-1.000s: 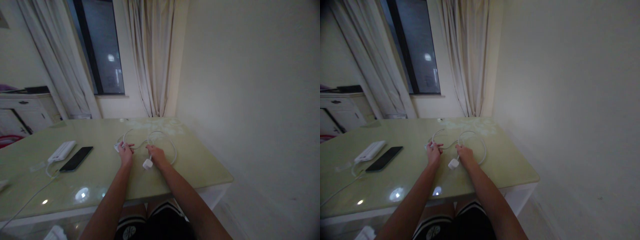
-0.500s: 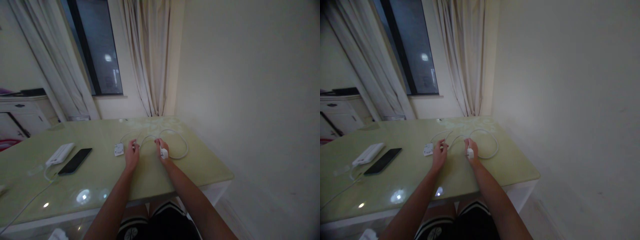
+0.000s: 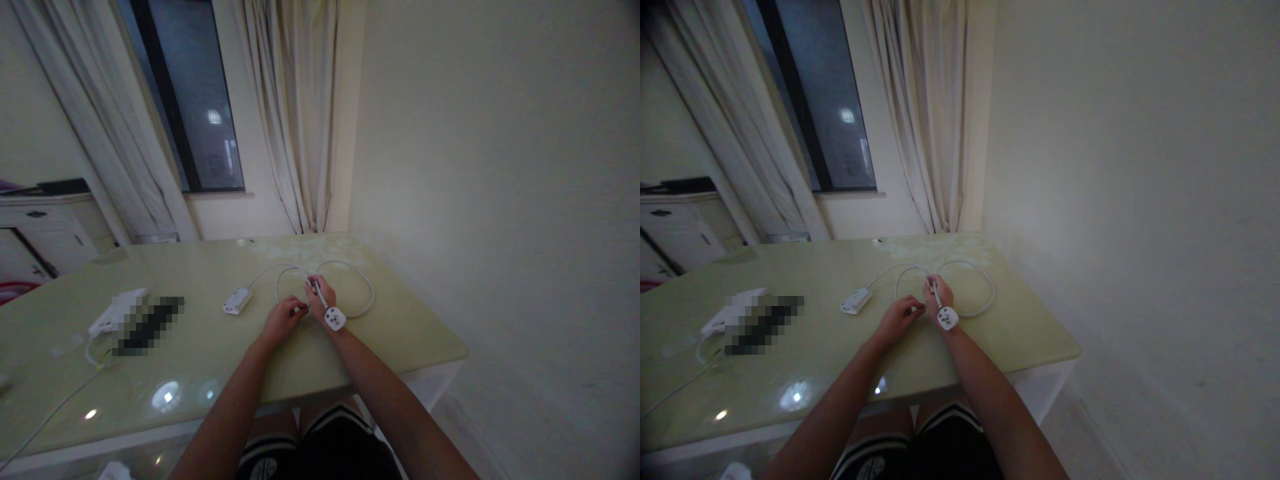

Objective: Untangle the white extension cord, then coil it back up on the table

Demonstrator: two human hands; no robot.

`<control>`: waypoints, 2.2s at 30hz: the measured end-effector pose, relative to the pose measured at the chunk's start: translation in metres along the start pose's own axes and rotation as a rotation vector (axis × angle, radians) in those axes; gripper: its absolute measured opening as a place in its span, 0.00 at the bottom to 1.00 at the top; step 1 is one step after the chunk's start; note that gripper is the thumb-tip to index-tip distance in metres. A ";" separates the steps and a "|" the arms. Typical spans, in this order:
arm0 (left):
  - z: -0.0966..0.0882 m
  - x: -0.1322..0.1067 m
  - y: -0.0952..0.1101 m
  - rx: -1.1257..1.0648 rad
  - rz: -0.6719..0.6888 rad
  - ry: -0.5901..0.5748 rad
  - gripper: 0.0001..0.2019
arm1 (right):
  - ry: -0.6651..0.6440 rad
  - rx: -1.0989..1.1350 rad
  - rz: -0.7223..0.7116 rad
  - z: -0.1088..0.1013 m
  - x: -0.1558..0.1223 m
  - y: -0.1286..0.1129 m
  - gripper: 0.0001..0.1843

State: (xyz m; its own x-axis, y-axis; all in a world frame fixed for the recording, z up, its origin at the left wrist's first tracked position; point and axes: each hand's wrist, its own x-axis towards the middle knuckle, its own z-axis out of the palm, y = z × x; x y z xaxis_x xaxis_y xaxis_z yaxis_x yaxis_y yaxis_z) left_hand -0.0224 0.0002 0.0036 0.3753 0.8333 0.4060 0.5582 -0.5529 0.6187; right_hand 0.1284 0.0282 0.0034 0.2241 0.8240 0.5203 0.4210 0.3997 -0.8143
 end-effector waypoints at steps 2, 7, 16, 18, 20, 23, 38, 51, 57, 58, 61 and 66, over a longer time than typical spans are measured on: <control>0.002 -0.001 0.002 0.032 -0.001 -0.011 0.13 | -0.013 -0.009 -0.034 0.000 0.000 0.000 0.14; 0.005 0.000 -0.001 0.031 -0.024 0.119 0.16 | -0.018 -0.030 -0.155 0.000 -0.003 -0.002 0.13; 0.007 0.008 -0.010 -0.378 -0.139 0.406 0.23 | -0.101 -0.205 -0.538 -0.004 -0.011 -0.020 0.13; 0.005 0.010 -0.010 -0.496 -0.183 0.380 0.24 | -0.157 -0.241 -0.611 -0.003 -0.013 -0.024 0.13; 0.001 0.011 -0.011 -0.636 -0.242 0.351 0.25 | -0.197 -0.269 -0.667 0.000 -0.016 -0.027 0.15; -0.004 0.011 -0.012 -0.857 -0.300 0.371 0.26 | -0.217 -0.289 -0.703 0.004 -0.018 -0.027 0.17; -0.009 0.010 -0.005 -0.701 -0.249 0.583 0.28 | -0.285 -0.113 -0.598 -0.002 -0.020 -0.030 0.20; -0.081 0.041 0.018 0.498 0.054 0.496 0.14 | 0.096 0.033 -0.306 -0.011 -0.009 -0.027 0.17; -0.173 0.069 0.073 0.661 0.212 0.715 0.13 | 0.207 0.242 -0.089 -0.015 0.003 -0.021 0.18; -0.184 0.069 0.084 0.667 0.223 0.756 0.12 | 0.220 0.272 -0.070 -0.015 0.004 -0.020 0.18; -0.210 0.066 0.110 0.629 0.212 0.750 0.12 | 0.274 0.314 -0.051 -0.016 0.007 -0.020 0.18; -0.229 0.068 0.115 0.498 0.105 0.741 0.13 | 0.311 0.245 -0.060 -0.020 0.007 -0.019 0.19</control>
State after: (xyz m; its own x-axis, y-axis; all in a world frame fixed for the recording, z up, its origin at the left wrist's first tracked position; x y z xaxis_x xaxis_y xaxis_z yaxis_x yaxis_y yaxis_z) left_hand -0.1023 -0.0050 0.2565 -0.0345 0.4726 0.8806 0.8689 -0.4212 0.2601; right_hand 0.1396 0.0184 0.0277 0.4767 0.6504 0.5913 0.2280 0.5582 -0.7978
